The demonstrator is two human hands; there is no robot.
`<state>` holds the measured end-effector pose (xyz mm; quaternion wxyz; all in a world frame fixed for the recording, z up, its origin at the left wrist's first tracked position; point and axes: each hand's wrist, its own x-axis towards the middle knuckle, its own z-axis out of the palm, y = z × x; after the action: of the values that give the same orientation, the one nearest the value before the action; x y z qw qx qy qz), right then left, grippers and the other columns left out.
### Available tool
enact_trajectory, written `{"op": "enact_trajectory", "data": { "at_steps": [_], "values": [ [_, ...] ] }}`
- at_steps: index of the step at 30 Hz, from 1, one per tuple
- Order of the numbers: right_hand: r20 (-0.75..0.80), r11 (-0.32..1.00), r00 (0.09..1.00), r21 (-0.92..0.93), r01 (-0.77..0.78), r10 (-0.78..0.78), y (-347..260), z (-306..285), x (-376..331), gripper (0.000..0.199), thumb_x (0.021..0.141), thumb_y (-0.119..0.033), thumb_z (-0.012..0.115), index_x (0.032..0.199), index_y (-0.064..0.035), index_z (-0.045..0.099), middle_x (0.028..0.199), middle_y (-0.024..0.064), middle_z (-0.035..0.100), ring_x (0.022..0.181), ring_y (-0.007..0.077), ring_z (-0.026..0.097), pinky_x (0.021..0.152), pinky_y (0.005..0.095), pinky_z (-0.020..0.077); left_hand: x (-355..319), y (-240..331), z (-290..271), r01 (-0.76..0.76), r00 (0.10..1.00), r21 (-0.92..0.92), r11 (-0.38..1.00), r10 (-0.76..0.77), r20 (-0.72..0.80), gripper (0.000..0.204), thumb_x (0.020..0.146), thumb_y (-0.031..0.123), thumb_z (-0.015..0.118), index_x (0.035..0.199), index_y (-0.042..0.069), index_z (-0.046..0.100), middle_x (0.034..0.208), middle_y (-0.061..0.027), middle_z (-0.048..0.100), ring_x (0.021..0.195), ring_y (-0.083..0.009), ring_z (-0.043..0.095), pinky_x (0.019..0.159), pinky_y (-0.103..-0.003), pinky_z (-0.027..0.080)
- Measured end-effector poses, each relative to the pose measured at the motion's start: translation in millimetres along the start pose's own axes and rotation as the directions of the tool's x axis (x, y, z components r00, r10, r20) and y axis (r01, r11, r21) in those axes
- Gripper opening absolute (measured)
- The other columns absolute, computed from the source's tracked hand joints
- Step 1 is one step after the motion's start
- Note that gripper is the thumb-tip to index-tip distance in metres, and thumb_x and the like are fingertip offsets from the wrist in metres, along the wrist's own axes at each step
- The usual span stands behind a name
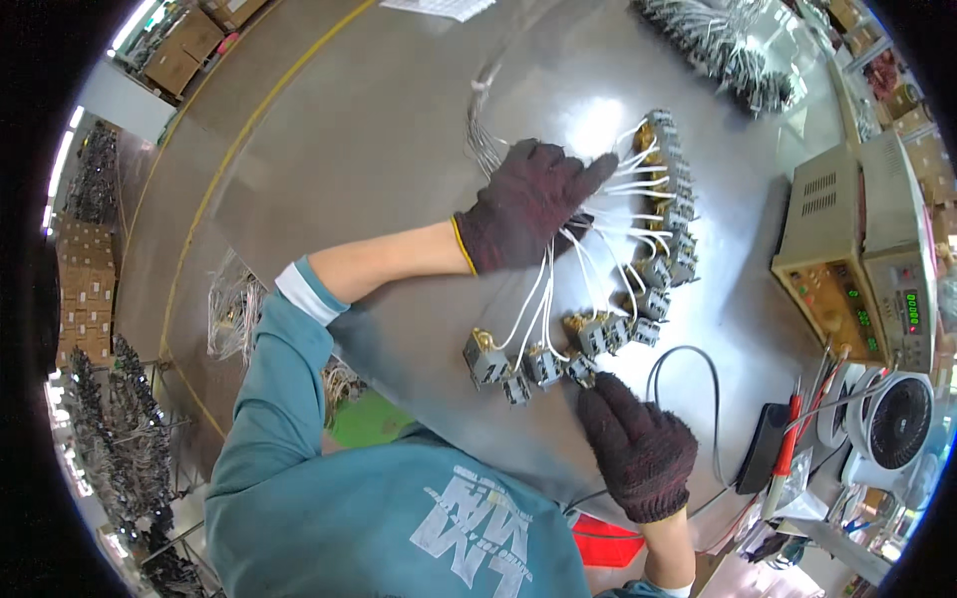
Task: The recorder is organizing and counting wired electronic components on a metal workbench in a production facility.
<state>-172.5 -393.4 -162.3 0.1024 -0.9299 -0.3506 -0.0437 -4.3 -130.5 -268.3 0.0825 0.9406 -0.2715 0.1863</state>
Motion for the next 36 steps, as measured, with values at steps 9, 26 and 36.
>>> {"op": "enact_trajectory", "data": {
  "at_steps": [9,26,36],
  "values": [
    [0.152,0.996,0.988,-0.09,0.021,-0.007,-1,-7,8,0.034,0.084,-0.014,0.08,0.117,-0.0181,0.078,0.126,0.0063,0.077,0.075,0.0252,0.072,0.061,0.0397,0.0555,-7,-26,-38,-0.355,0.927,-0.064,0.933,0.36,0.105,0.073,0.084,0.022,0.068,0.155,0.009,0.053,0.153,-0.0199,0.053,0.146,-0.0437,0.045,0.12,-0.057,0.036],
    [0.197,0.993,0.98,-0.104,0.049,-0.028,13,-13,17,0.034,0.085,-0.014,0.081,0.119,-0.0162,0.079,0.125,0.0054,0.078,0.072,0.0249,0.071,0.061,0.0396,0.0555,-30,29,-74,-0.517,0.754,-0.508,0.689,0.647,0.11,0.123,0.043,0.034,0.096,0.152,0.002,0.05,0.142,-0.0157,0.057,0.119,-0.0332,0.062,0.103,-0.047,0.048],
    [0.041,0.996,0.997,-0.063,0.067,-0.064,18,-20,2,0.032,0.08,-0.008,0.086,0.111,-0.0115,0.079,0.12,0.0081,0.079,0.084,0.0308,0.077,0.07,0.0392,0.062,-43,47,-71,-0.595,0.77,-0.279,0.754,0.634,0.069,0.094,0.065,0.045,0.084,0.142,-0.002,0.059,0.137,-0.016,0.058,0.097,-0.0323,0.062,0.09,-0.044,0.05]
  ]
}}
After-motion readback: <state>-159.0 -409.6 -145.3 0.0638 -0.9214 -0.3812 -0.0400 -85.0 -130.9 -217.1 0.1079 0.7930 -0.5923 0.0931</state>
